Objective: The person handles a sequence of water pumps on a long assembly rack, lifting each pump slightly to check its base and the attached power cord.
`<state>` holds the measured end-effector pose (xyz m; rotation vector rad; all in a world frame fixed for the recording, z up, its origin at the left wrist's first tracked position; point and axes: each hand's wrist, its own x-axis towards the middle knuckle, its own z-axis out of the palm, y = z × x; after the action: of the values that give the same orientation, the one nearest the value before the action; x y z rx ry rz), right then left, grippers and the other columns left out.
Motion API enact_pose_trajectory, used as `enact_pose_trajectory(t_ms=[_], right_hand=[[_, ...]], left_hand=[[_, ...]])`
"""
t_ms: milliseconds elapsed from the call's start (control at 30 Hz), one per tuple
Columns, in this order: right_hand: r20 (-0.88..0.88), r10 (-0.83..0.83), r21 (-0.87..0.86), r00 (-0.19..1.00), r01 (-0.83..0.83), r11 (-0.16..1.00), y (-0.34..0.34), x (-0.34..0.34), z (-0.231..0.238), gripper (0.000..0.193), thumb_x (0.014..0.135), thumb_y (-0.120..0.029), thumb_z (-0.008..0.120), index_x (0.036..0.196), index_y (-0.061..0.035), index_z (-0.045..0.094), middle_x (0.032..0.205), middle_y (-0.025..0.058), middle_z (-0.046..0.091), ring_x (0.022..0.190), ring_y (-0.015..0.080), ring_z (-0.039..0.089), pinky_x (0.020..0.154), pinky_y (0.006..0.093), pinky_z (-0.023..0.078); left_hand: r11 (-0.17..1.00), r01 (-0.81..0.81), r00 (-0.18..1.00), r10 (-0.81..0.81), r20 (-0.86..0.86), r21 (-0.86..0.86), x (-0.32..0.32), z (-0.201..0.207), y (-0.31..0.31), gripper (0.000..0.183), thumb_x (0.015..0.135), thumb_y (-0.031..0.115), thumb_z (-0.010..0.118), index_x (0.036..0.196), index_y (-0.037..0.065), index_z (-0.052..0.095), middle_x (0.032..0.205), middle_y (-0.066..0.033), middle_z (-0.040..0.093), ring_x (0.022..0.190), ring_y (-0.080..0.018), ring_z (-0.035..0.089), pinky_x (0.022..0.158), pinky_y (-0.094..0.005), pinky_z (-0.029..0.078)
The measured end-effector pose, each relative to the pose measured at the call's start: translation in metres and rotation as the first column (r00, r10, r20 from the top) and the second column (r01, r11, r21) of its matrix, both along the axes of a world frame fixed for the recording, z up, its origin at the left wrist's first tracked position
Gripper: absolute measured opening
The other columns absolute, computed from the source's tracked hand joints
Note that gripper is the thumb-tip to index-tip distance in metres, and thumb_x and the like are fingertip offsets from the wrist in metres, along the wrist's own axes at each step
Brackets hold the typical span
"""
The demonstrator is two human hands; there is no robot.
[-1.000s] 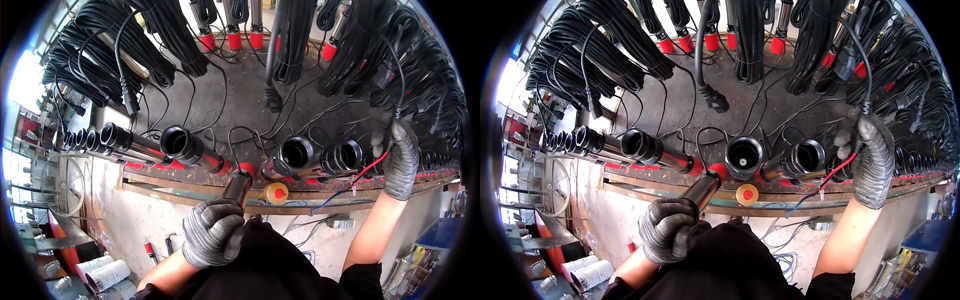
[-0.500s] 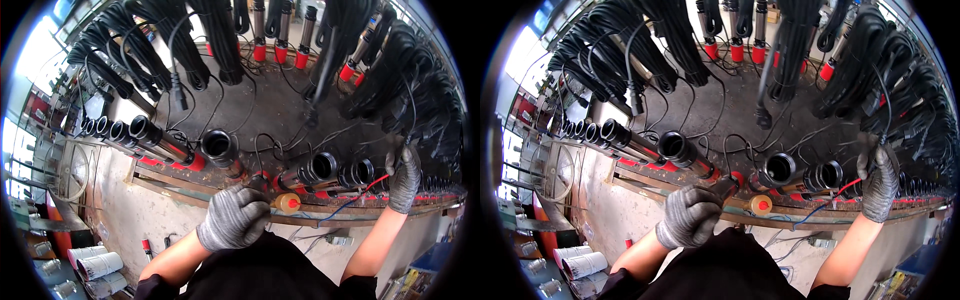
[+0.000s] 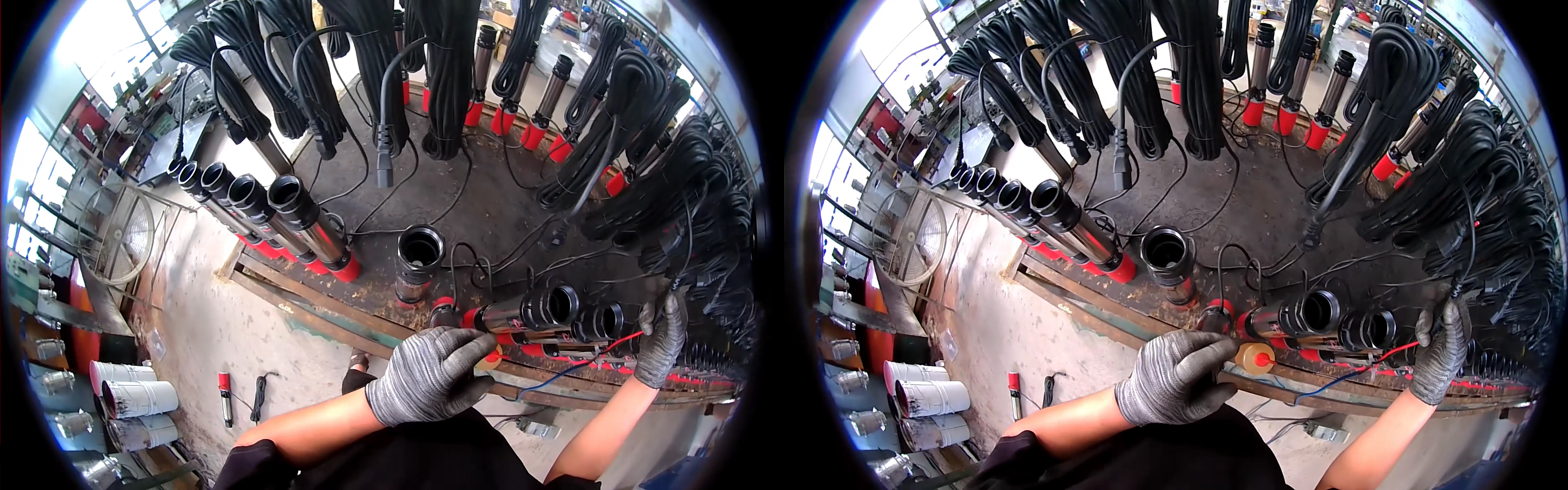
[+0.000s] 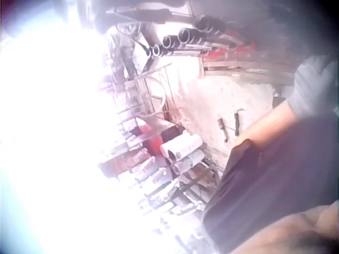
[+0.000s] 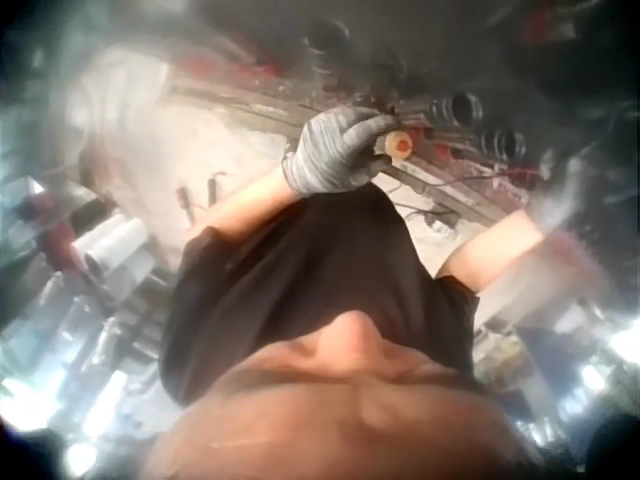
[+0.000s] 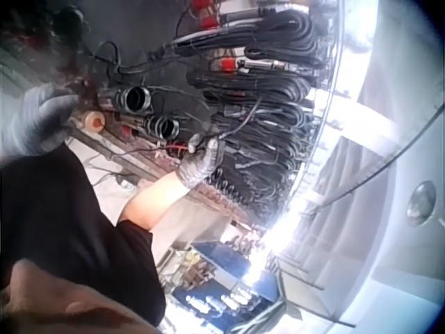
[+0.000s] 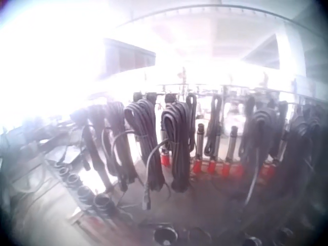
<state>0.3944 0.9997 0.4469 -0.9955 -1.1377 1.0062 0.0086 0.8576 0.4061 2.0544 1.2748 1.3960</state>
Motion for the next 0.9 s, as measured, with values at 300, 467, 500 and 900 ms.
enact_pose_trajectory(t_ms=[300, 467, 500, 900], right_hand=[[0.065, -0.044, 0.031, 0.997, 0.042, 0.999, -0.005, -0.018, 0.006, 0.033, 0.101, -0.033, 0.067, 0.115, -0.0026, 0.064, 0.085, 0.0028, 0.062, 0.053, 0.0045, 0.044, 0.043, 0.0172, 0.028], [0.139, -0.024, 0.043, 0.990, 0.018, 0.999, -0.007, -0.017, 0.008, 0.035, 0.102, -0.035, 0.065, 0.116, -0.0029, 0.063, 0.081, 0.0005, 0.058, 0.052, 0.0036, 0.041, 0.044, 0.0174, 0.026], [0.149, -0.030, 0.048, 0.988, 0.023, 0.999, -0.007, -0.017, 0.008, 0.036, 0.102, -0.036, 0.065, 0.116, -0.0030, 0.063, 0.081, 0.0002, 0.057, 0.052, 0.0036, 0.040, 0.044, 0.0175, 0.026], [-0.039, -0.018, 0.000, 0.999, 0.018, 1.000, -0.007, -0.013, 0.004, 0.049, 0.100, -0.044, 0.068, 0.125, -0.0016, 0.063, 0.079, 0.0003, 0.056, 0.049, 0.0045, 0.037, 0.041, 0.0185, 0.026]], left_hand=[[1.000, 0.023, 0.996, -0.022, 0.092, -0.006, -0.002, -0.012, -0.007, 0.076, 0.079, 0.019, 0.085, 0.146, 0.003, 0.053, 0.086, -0.0107, 0.066, 0.077, -0.0315, 0.065, 0.070, -0.0415, 0.053], [0.999, 0.012, 0.992, -0.017, 0.127, 0.040, -0.002, -0.012, -0.005, 0.078, 0.079, 0.021, 0.086, 0.147, 0.003, 0.052, 0.089, -0.0091, 0.068, 0.079, -0.0299, 0.066, 0.070, -0.0403, 0.054], [0.999, 0.010, 0.991, -0.016, 0.132, 0.044, -0.002, -0.011, -0.005, 0.078, 0.079, 0.021, 0.086, 0.147, 0.003, 0.052, 0.090, -0.0092, 0.069, 0.080, -0.0299, 0.067, 0.071, -0.0403, 0.054], [0.999, 0.026, 0.989, -0.030, 0.148, 0.032, -0.003, -0.014, -0.001, 0.081, 0.079, 0.023, 0.087, 0.148, 0.003, 0.050, 0.092, -0.0110, 0.070, 0.082, -0.0321, 0.068, 0.073, -0.0416, 0.055]])
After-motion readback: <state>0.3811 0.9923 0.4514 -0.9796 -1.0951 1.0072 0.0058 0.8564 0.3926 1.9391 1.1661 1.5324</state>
